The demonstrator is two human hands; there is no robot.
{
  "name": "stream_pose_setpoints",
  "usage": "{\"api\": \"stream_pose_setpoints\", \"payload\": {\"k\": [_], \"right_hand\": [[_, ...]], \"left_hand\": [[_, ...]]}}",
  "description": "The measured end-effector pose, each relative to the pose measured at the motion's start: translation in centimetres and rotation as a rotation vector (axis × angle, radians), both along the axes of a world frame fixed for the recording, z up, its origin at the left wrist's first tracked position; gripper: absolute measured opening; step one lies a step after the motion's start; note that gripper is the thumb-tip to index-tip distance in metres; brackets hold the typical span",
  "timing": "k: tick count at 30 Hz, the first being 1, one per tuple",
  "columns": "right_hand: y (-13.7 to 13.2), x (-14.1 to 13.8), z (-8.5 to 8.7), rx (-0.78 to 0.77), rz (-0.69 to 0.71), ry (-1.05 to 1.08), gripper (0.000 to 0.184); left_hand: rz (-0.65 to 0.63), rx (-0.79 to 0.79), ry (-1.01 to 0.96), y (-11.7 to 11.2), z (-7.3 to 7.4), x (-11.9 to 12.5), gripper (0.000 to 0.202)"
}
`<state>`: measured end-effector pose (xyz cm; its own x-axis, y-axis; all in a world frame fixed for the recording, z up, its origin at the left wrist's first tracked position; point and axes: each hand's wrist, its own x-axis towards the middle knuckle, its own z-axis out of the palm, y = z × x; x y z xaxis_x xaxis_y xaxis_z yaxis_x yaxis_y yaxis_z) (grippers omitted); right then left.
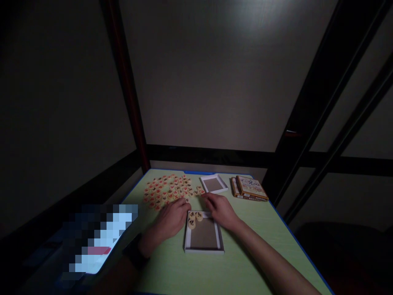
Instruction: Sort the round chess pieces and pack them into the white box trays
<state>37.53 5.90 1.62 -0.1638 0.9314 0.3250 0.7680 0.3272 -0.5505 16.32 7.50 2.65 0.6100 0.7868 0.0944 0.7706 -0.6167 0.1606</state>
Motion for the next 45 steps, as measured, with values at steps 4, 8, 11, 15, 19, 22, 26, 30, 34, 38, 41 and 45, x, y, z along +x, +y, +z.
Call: {"api": "stream_pose_setpoints", "payload": {"k": [4, 8, 11, 15, 19, 22, 26, 30, 34, 38, 41, 45], "right_hand": [[1.4, 0.0, 0.2, -0.004, -0.016, -0.121, 0.032], [3.6, -0.8, 1.4, 0.015, -0.016, -0.324, 0.029], [5.7, -1.9, 2.9, -0.068, -0.013, -0.494, 0.027], [8.8, -3.7, 4.0, -0.148, -0.013, -0.598, 0.027], [11.3, -5.2, 3.7, -0.2, -0.04, -0.651, 0.028], [12.4, -6.0, 3.6, -0.229, -0.045, -0.684, 0.028], [12.9, -6.5, 3.8, -0.254, -0.022, -0.716, 0.029], [13.4, -6.6, 4.0, -0.275, 0.017, -0.738, 0.029], [14.0, -6.7, 4.0, -0.291, 0.056, -0.754, 0.029], [14.1, -6.9, 3.8, -0.292, 0.056, -0.758, 0.028], [14.1, -6.9, 3.8, -0.284, 0.031, -0.745, 0.029], [14.5, -6.8, 4.0, -0.261, -0.015, -0.709, 0.034]], "left_hand": [[-0.019, -0.001, 0.009, -0.1, -0.2, 0.0, 0.026], [-0.022, 0.011, -0.005, -0.1, -0.4, 0.1, 0.026], [-0.012, -0.01, -0.004, -0.1, -0.4, 0.1, 0.027], [-0.009, -0.017, -0.021, -0.2, -0.2, 0.1, 0.028], [-0.027, -0.03, -0.012, -0.2, 0.0, 0.1, 0.028], [-0.023, -0.018, 0.0, -0.2, -0.1, 0.2, 0.027], [-0.024, -0.008, 0.001, -0.2, -0.5, 0.3, 0.028], [-0.033, 0.001, -0.015, -0.2, -0.7, 0.3, 0.029], [-0.03, -0.026, -0.011, -0.3, -0.4, 0.3, 0.029], [-0.035, -0.041, 0.003, -0.4, 0.0, 0.3, 0.03], [-0.038, -0.036, -0.012, -0.3, -0.1, 0.3, 0.029], [-0.045, -0.043, -0.014, -0.4, -0.1, 0.3, 0.029]]}}
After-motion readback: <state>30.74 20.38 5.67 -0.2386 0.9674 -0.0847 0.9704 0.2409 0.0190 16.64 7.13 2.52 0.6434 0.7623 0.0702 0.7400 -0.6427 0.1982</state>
